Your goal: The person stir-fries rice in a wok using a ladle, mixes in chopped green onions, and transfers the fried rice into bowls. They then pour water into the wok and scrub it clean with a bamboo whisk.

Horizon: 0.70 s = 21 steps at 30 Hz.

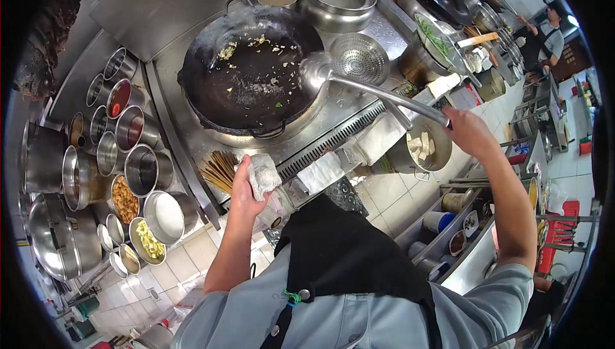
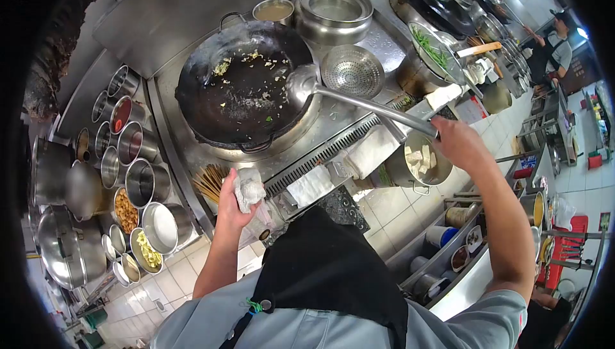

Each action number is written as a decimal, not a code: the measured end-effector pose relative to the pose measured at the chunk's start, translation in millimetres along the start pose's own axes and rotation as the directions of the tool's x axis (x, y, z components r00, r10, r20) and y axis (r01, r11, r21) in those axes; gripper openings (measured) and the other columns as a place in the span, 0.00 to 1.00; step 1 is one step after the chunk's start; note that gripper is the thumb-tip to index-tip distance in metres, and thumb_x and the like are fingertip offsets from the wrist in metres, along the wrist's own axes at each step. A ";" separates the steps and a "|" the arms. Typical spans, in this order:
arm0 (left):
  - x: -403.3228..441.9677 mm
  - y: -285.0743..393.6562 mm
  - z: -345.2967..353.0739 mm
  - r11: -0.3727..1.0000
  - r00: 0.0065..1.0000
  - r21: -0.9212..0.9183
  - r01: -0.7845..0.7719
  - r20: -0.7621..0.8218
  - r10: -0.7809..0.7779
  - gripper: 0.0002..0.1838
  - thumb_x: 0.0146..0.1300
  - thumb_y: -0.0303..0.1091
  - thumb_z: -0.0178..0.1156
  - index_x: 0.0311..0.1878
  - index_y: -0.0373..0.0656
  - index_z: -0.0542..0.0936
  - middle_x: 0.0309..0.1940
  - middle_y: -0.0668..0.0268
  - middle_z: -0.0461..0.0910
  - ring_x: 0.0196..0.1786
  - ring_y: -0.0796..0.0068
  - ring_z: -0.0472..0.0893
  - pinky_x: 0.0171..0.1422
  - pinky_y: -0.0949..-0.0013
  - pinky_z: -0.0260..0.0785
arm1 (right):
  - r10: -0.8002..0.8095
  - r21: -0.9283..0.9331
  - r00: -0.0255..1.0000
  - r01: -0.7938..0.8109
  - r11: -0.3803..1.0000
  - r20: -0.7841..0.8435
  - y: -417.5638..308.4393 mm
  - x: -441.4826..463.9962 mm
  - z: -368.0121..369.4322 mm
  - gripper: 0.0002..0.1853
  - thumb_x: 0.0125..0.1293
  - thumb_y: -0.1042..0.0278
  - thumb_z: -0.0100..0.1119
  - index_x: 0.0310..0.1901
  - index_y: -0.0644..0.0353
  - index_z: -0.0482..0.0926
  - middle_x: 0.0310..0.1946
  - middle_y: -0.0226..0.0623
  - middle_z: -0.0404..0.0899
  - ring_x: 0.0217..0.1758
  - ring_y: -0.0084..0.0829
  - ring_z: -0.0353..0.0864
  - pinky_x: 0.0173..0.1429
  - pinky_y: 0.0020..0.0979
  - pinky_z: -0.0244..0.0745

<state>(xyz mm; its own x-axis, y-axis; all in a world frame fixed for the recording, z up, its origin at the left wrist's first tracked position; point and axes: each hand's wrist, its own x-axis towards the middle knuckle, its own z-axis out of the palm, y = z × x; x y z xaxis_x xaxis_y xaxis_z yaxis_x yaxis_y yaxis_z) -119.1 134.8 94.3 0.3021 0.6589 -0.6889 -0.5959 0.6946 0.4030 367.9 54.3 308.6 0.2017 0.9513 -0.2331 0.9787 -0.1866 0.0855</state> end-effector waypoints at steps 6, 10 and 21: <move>11.7 6.9 0.6 0.995 1.000 0.096 0.023 0.016 -0.024 0.23 0.70 0.60 0.65 0.54 0.53 0.82 0.46 0.69 0.88 0.46 0.69 0.87 0.46 0.62 0.78 | -0.027 0.057 0.999 0.026 0.998 0.021 -7.5 12.5 3.9 0.14 0.64 0.67 0.65 0.50 0.57 0.81 0.37 0.52 0.87 0.43 0.55 0.88 0.49 0.55 0.82; 8.8 10.7 15.3 0.981 0.991 0.170 0.091 -0.110 -0.073 0.21 0.67 0.59 0.68 0.55 0.58 0.83 0.49 0.75 0.87 0.50 0.72 0.86 0.51 0.63 0.73 | 0.085 -0.076 0.996 -0.085 0.993 -0.010 -15.8 22.3 3.6 0.15 0.64 0.68 0.65 0.52 0.56 0.81 0.37 0.51 0.88 0.44 0.55 0.88 0.50 0.54 0.82; 27.7 13.4 -4.7 0.988 0.992 0.091 0.121 0.018 -0.124 0.21 0.69 0.59 0.66 0.53 0.54 0.82 0.43 0.70 0.88 0.41 0.69 0.88 0.32 0.66 0.72 | 0.003 0.015 1.000 -0.003 1.000 -0.002 -16.5 30.9 18.0 0.15 0.66 0.66 0.65 0.53 0.57 0.82 0.37 0.53 0.87 0.43 0.57 0.87 0.47 0.54 0.82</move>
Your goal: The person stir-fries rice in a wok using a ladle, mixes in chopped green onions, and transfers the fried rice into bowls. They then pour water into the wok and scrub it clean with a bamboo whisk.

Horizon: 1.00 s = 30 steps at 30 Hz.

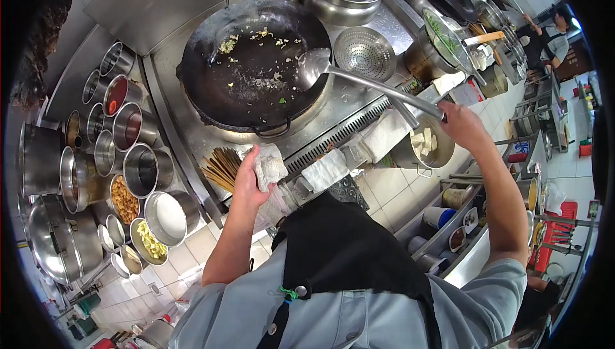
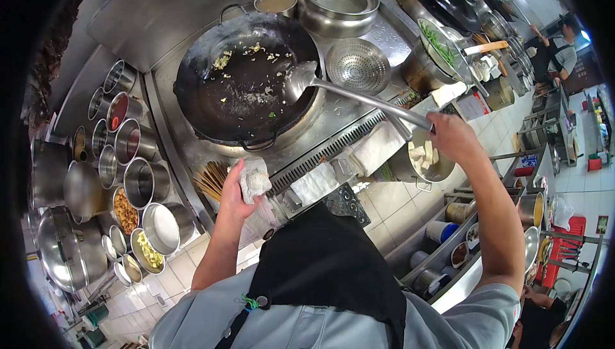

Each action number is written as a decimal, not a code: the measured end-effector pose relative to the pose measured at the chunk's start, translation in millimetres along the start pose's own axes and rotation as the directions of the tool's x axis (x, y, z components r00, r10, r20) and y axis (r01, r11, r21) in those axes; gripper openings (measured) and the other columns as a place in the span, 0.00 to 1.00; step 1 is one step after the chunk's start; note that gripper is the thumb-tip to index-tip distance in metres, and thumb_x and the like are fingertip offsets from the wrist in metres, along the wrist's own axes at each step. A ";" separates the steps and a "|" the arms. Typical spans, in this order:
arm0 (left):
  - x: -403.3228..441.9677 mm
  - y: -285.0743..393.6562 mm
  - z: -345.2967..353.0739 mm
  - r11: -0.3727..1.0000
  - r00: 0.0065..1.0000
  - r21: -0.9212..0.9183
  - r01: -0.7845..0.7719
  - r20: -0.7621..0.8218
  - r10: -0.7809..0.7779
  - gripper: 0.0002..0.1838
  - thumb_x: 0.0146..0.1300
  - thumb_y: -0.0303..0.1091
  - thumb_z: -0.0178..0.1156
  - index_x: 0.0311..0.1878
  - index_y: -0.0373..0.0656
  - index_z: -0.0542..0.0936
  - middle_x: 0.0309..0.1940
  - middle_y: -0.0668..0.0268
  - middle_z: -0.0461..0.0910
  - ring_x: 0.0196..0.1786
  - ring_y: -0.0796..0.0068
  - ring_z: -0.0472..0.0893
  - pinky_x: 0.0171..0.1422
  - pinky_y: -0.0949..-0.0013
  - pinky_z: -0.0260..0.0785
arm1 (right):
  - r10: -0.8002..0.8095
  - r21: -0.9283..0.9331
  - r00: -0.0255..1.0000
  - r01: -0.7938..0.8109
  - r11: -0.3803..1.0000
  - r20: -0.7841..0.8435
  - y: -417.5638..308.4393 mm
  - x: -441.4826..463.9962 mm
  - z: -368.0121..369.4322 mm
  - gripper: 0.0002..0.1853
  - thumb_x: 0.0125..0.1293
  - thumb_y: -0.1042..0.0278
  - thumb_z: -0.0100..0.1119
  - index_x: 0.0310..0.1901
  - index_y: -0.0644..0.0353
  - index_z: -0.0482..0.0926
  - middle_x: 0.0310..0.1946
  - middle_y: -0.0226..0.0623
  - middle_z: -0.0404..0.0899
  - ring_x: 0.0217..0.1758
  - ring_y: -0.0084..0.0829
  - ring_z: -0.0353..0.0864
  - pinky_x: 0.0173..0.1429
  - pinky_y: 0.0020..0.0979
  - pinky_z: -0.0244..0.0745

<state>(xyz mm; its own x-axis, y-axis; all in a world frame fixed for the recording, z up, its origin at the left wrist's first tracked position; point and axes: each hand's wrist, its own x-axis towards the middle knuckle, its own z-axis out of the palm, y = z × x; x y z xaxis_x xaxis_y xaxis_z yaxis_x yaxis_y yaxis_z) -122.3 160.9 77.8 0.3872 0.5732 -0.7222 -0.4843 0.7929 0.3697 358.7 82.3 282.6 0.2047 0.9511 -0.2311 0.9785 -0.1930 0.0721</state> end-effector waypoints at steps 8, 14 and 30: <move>1.0 2.6 0.8 0.997 0.998 -0.058 -0.055 -0.026 0.053 0.22 0.72 0.57 0.63 0.55 0.50 0.79 0.43 0.61 0.88 0.40 0.61 0.89 0.30 0.62 0.76 | -0.039 -0.001 0.999 0.039 0.999 -0.007 6.1 3.3 8.7 0.13 0.66 0.64 0.66 0.50 0.56 0.81 0.36 0.52 0.87 0.41 0.56 0.88 0.45 0.55 0.82; 8.1 9.0 3.3 0.997 0.991 -0.076 -0.030 0.131 0.040 0.24 0.75 0.56 0.60 0.62 0.49 0.77 0.53 0.62 0.86 0.52 0.61 0.86 0.48 0.55 0.78 | 0.069 0.234 0.960 -0.135 0.963 0.270 -15.9 -3.3 -11.4 0.14 0.63 0.62 0.70 0.48 0.57 0.82 0.36 0.53 0.86 0.40 0.55 0.88 0.43 0.50 0.81; 59.4 -0.4 72.6 0.926 0.944 -0.184 -0.329 -0.087 0.318 0.15 0.77 0.36 0.53 0.56 0.35 0.76 0.47 0.54 0.84 0.45 0.54 0.87 0.51 0.48 0.85 | -0.132 0.943 0.946 -0.311 -0.119 0.295 -149.8 -71.9 244.1 0.20 0.78 0.48 0.62 0.33 0.50 0.70 0.17 0.20 0.66 0.16 0.17 0.62 0.19 0.27 0.55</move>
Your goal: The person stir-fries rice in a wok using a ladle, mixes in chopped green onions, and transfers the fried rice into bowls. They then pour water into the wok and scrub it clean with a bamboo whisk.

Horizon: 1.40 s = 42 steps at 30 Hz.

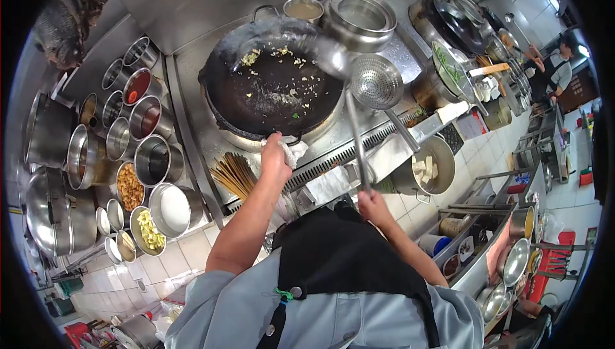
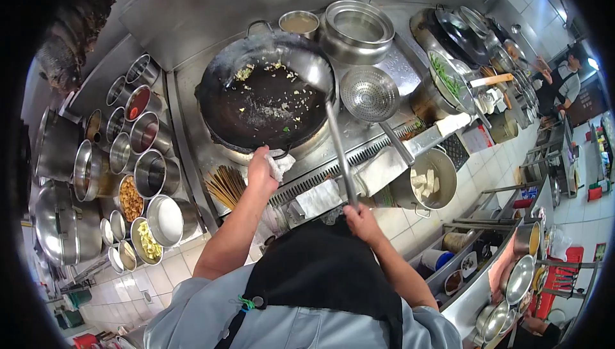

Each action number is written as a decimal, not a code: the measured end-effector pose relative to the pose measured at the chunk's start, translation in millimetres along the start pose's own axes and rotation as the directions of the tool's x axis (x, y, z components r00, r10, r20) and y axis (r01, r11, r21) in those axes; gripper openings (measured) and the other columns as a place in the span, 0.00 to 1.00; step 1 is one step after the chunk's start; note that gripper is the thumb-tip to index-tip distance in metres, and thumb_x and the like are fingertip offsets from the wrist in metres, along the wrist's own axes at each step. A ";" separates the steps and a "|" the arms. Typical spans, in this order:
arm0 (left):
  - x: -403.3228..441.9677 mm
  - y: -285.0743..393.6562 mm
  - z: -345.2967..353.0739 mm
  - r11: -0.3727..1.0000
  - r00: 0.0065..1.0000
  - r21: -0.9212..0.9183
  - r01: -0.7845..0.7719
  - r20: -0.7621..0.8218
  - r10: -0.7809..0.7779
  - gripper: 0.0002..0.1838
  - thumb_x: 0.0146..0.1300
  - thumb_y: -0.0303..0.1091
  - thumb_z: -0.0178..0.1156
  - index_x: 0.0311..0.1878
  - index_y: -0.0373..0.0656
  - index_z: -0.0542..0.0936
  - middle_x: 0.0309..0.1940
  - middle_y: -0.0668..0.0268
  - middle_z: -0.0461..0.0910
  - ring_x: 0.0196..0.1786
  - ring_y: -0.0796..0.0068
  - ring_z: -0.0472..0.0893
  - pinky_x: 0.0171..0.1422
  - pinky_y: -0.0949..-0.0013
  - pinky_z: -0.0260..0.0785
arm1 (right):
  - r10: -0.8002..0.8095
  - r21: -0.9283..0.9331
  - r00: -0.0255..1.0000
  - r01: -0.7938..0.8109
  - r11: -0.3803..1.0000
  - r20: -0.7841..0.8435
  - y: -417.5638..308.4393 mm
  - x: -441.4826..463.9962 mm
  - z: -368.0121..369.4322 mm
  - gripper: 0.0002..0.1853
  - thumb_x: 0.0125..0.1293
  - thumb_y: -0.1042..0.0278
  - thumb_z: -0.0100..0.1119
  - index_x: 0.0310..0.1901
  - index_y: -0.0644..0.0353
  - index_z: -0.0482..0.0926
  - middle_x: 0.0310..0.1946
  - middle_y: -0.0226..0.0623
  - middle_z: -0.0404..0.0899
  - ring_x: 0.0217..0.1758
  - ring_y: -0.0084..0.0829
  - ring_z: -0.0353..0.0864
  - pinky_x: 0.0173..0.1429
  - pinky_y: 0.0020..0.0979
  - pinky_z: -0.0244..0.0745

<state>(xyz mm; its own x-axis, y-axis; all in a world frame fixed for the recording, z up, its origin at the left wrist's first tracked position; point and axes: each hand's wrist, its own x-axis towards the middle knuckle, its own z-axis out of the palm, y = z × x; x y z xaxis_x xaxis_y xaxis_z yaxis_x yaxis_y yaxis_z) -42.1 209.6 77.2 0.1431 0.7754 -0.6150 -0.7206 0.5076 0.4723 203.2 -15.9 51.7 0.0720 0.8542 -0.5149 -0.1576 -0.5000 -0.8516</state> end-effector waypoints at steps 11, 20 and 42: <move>-28.1 -36.2 31.3 0.965 0.966 -0.053 -0.259 -0.009 0.259 0.16 0.75 0.33 0.55 0.60 0.33 0.76 0.51 0.56 0.83 0.48 0.59 0.86 0.55 0.53 0.84 | 0.087 -0.167 0.993 -0.072 0.983 0.079 -52.2 14.8 -28.8 0.25 0.75 0.40 0.63 0.37 0.58 0.77 0.20 0.23 0.70 0.18 0.19 0.67 0.21 0.28 0.61; 1.6 -70.5 25.2 0.925 0.926 0.047 -0.376 0.022 0.376 0.16 0.76 0.35 0.56 0.61 0.38 0.77 0.52 0.61 0.83 0.50 0.66 0.84 0.54 0.58 0.80 | -0.400 -0.292 0.911 0.410 0.864 0.096 -299.8 136.3 -51.4 0.17 0.78 0.64 0.56 0.61 0.63 0.70 0.26 0.29 0.73 0.16 0.20 0.67 0.19 0.27 0.62; -270.6 -104.7 -326.2 0.548 0.458 0.716 -0.433 -0.350 0.817 0.14 0.77 0.47 0.61 0.50 0.47 0.81 0.40 0.69 0.86 0.37 0.76 0.85 0.37 0.71 0.78 | -0.411 -0.274 0.910 0.381 0.883 -0.059 -311.4 293.9 -120.7 0.08 0.71 0.72 0.59 0.44 0.63 0.70 0.15 0.36 0.70 0.15 0.30 0.71 0.14 0.35 0.58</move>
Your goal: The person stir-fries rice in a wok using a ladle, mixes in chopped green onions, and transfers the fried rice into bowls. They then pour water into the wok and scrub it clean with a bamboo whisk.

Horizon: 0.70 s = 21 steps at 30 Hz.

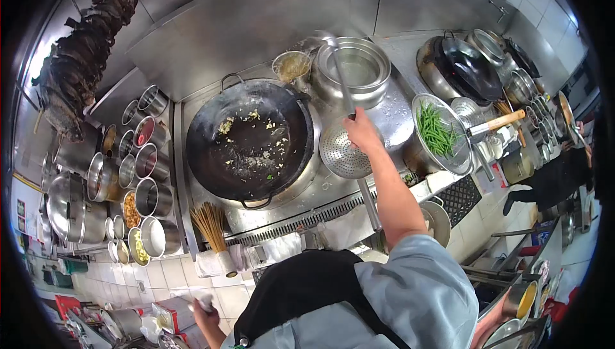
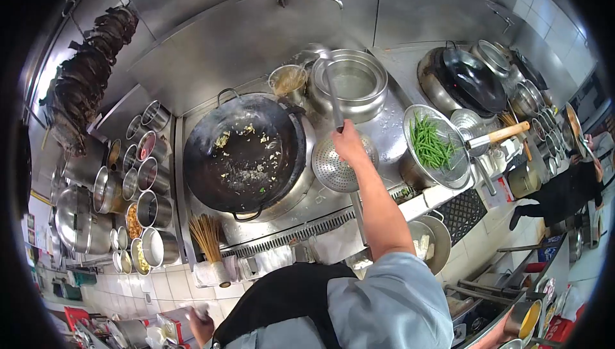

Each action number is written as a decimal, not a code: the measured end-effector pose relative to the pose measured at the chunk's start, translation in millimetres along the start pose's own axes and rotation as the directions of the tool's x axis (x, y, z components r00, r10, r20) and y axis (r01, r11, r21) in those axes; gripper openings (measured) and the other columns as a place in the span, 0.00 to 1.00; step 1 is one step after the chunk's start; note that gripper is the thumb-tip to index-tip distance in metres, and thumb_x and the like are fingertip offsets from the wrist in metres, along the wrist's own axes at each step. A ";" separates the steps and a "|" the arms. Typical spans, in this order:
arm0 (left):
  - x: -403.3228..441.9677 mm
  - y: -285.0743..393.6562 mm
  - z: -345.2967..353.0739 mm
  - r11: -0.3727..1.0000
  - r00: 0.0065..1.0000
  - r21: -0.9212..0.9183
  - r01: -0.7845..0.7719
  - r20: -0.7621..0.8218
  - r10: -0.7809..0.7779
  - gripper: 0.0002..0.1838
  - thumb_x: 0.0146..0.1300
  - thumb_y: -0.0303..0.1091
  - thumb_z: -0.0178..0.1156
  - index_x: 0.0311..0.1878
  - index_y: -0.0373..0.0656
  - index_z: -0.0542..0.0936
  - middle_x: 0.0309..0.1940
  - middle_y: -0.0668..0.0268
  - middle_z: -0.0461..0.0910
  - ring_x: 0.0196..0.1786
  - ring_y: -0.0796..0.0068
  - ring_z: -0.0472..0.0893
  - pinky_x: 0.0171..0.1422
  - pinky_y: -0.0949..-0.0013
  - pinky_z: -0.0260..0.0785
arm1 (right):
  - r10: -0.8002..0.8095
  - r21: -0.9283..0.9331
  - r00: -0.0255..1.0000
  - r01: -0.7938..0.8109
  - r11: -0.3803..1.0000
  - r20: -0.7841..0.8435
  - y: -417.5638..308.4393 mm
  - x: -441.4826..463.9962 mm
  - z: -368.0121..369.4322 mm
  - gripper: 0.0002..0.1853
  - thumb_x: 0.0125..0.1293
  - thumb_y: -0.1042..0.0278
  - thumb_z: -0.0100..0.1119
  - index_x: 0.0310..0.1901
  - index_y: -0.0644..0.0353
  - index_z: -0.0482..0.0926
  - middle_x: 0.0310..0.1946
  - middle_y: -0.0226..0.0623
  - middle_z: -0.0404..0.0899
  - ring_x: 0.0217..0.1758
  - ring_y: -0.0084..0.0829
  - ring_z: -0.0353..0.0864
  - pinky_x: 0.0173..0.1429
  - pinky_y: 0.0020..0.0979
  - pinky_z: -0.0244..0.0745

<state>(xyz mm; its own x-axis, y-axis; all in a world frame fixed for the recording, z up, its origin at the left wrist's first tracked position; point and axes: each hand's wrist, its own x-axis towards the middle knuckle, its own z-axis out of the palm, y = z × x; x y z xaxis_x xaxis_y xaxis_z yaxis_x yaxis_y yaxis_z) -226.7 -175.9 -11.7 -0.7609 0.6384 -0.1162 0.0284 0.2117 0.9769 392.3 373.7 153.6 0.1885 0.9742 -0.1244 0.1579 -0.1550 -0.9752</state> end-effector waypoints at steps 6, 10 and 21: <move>-63.6 -51.7 -3.2 0.631 0.617 0.046 0.775 0.159 -0.770 0.18 0.71 0.49 0.65 0.49 0.42 0.80 0.40 0.64 0.86 0.39 0.69 0.86 0.38 0.66 0.79 | 0.259 0.676 0.904 -0.426 0.602 0.339 28.2 82.9 -50.1 0.06 0.73 0.72 0.55 0.45 0.66 0.72 0.18 0.26 0.68 0.17 0.21 0.71 0.16 0.27 0.58; -63.0 -57.5 29.2 0.626 0.640 0.613 0.483 0.241 -0.730 0.24 0.69 0.51 0.67 0.50 0.38 0.79 0.41 0.59 0.86 0.42 0.64 0.86 0.41 0.63 0.80 | -0.114 0.756 0.785 -0.618 -0.215 0.609 30.5 56.4 -79.4 0.07 0.73 0.74 0.52 0.46 0.70 0.73 0.19 0.21 0.66 0.17 0.15 0.70 0.17 0.22 0.57; 0.3 -108.8 36.3 0.507 0.665 0.803 -0.314 0.567 -0.486 0.38 0.63 0.58 0.71 0.53 0.25 0.77 0.44 0.46 0.87 0.50 0.51 0.88 0.48 0.55 0.82 | -0.351 0.558 0.654 -0.756 -0.343 0.670 -47.8 -186.1 -43.2 0.17 0.79 0.70 0.46 0.59 0.76 0.69 0.27 0.26 0.70 0.20 0.17 0.73 0.18 0.24 0.63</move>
<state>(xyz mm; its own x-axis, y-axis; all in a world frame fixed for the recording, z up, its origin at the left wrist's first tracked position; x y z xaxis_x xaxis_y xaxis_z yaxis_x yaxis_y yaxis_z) -206.5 -171.9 -124.6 -0.1525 0.7416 -0.6533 0.7738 0.5008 0.3879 391.5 192.7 231.3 -0.5817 0.8016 0.1378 -0.7377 -0.5913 0.3259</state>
